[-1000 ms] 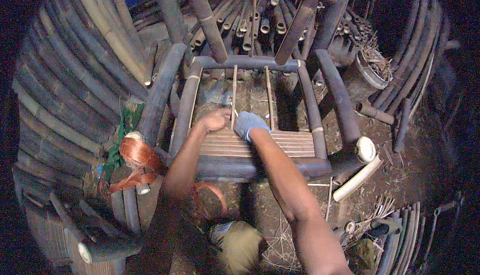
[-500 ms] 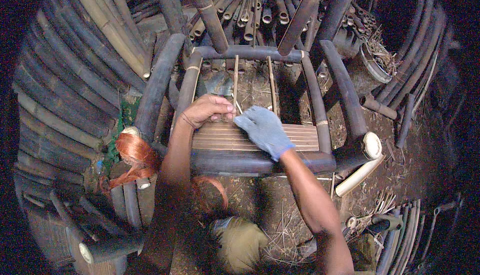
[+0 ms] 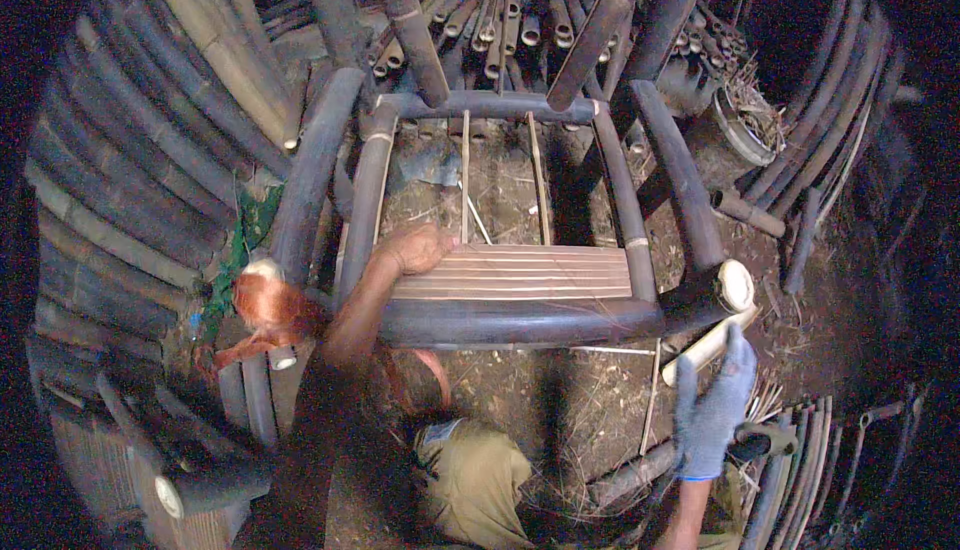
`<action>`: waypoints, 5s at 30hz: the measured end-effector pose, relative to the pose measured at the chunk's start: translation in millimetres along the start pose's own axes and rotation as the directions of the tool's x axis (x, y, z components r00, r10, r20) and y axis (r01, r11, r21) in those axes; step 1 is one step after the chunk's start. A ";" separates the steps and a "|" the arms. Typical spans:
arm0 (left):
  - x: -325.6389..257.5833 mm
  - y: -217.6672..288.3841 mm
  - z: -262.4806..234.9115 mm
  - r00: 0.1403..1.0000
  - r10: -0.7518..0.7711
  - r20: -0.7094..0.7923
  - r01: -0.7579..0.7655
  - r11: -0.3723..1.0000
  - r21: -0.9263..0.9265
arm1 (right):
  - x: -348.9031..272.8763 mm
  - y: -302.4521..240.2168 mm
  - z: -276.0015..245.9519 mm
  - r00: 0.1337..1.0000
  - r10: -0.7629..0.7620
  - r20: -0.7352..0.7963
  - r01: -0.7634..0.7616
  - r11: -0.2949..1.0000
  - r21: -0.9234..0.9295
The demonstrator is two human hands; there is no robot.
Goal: The person is constructing the seat of a bamboo chair, splitting thin bamboo strips with a machete and weaving them onto the chair frame.
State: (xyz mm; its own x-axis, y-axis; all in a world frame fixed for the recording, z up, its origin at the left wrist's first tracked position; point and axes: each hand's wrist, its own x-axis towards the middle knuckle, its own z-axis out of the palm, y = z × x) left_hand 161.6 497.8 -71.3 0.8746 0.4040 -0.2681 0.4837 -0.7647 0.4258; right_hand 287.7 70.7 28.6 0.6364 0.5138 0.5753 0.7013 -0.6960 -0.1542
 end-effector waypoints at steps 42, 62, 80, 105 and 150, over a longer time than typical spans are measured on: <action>-20.3 6.3 37.9 0.997 0.077 0.021 -0.072 0.981 -0.178 | -3.3 -104.9 63.8 0.484 -0.270 0.832 -0.284 0.851 0.441; -8.3 222.6 47.0 0.633 0.769 -0.085 -0.774 0.629 -0.072 | -8.5 -21.1 39.3 0.982 -0.076 0.173 -0.024 0.859 0.511; 106.5 98.4 81.7 0.954 0.294 0.055 -0.229 0.836 -0.498 | 125.3 -39.3 294.9 0.263 -0.567 0.780 0.348 0.810 0.472; 33.7 119.3 87.3 0.982 0.129 -0.138 -0.136 0.990 -0.041 | -51.4 197.0 -106.9 0.903 0.394 -0.171 -0.396 0.918 0.027; 28.4 93.5 72.9 0.957 0.190 -0.220 -0.240 0.942 -0.234 | -10.4 4.0 53.3 0.602 -0.154 0.783 -0.221 0.911 0.349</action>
State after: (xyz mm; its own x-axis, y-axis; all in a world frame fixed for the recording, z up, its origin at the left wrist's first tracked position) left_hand 229.3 401.2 -102.1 0.9359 0.3520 0.0141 0.2532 -0.7001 0.6677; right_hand 301.0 89.3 -20.8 0.5271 0.8094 -0.2589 0.6100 -0.5725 -0.5478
